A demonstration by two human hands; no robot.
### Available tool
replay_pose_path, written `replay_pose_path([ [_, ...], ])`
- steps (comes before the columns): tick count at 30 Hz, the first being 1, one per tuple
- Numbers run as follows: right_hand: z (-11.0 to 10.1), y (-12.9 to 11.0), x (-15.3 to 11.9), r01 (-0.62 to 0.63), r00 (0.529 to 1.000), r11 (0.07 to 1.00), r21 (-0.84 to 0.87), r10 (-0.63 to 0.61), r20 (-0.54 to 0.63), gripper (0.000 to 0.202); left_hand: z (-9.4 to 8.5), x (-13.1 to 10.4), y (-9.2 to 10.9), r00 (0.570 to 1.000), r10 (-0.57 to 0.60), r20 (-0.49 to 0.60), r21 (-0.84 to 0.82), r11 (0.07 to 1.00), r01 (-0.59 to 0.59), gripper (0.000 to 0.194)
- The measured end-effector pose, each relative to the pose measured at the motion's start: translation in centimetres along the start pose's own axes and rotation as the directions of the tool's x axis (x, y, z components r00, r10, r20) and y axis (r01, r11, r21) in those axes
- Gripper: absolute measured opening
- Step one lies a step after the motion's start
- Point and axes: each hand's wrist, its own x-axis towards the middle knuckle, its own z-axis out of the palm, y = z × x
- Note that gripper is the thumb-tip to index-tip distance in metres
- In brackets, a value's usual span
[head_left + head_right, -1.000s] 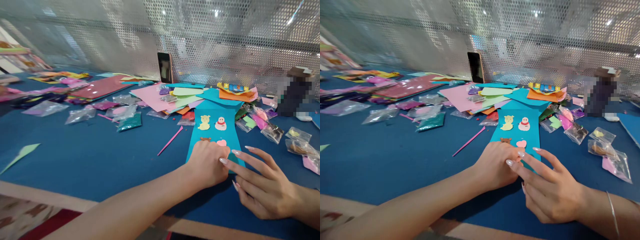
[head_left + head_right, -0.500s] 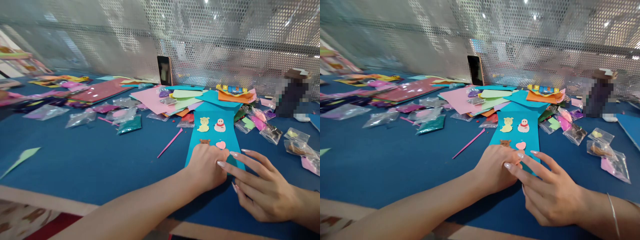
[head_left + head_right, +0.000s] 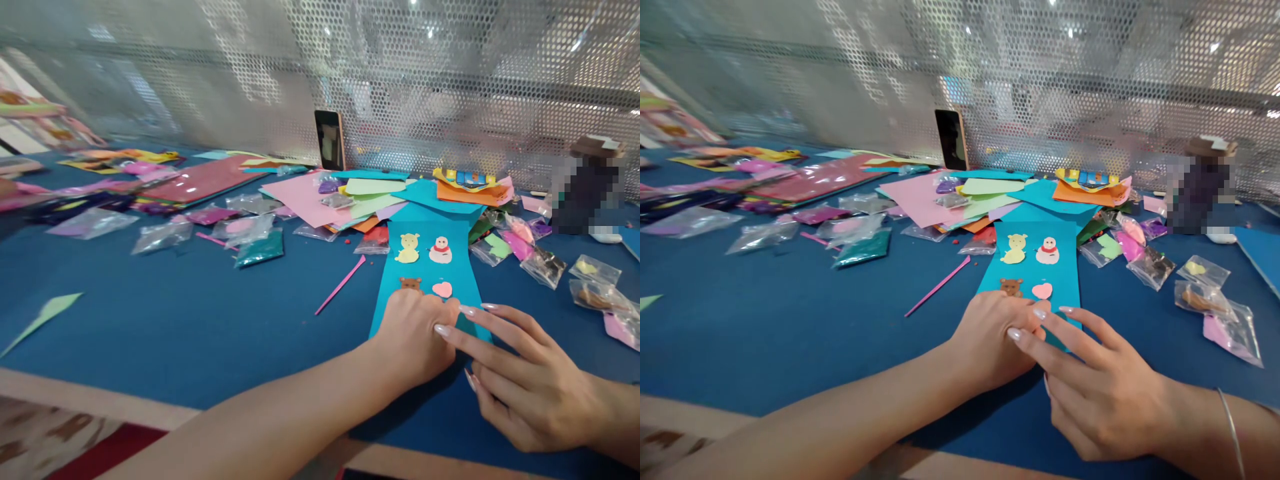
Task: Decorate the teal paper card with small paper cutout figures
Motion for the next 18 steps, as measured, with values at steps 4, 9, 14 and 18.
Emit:
replay_pose_path([
  [4,0.1,0.19,-0.04,0.026,0.999,1.0,-0.016,-0.027,-0.039,0.013,-0.28,-0.07,0.13,0.999,0.034,-0.01,0.011,0.999,-0.034,0.02],
  [9,0.2,0.24,-0.21,0.057,0.995,0.998,-0.03,-0.059,-0.076,0.01,-0.48,-0.07,-0.01,0.999,0.045,-0.009,-0.029,0.999,-0.045,0.016],
  [14,0.41,0.33,-0.45,0.032,0.998,0.999,-0.031,-0.034,-0.061,0.009,-0.65,0.07,-0.2,1.0,0.013,-0.007,-0.068,0.998,-0.013,0.013],
  [18,0.37,0.39,-0.42,0.023,0.998,0.999,-0.03,-0.025,-0.064,0.009,-1.02,-0.02,-0.02,1.0,0.015,-0.011,-0.091,0.996,-0.016,0.013],
])
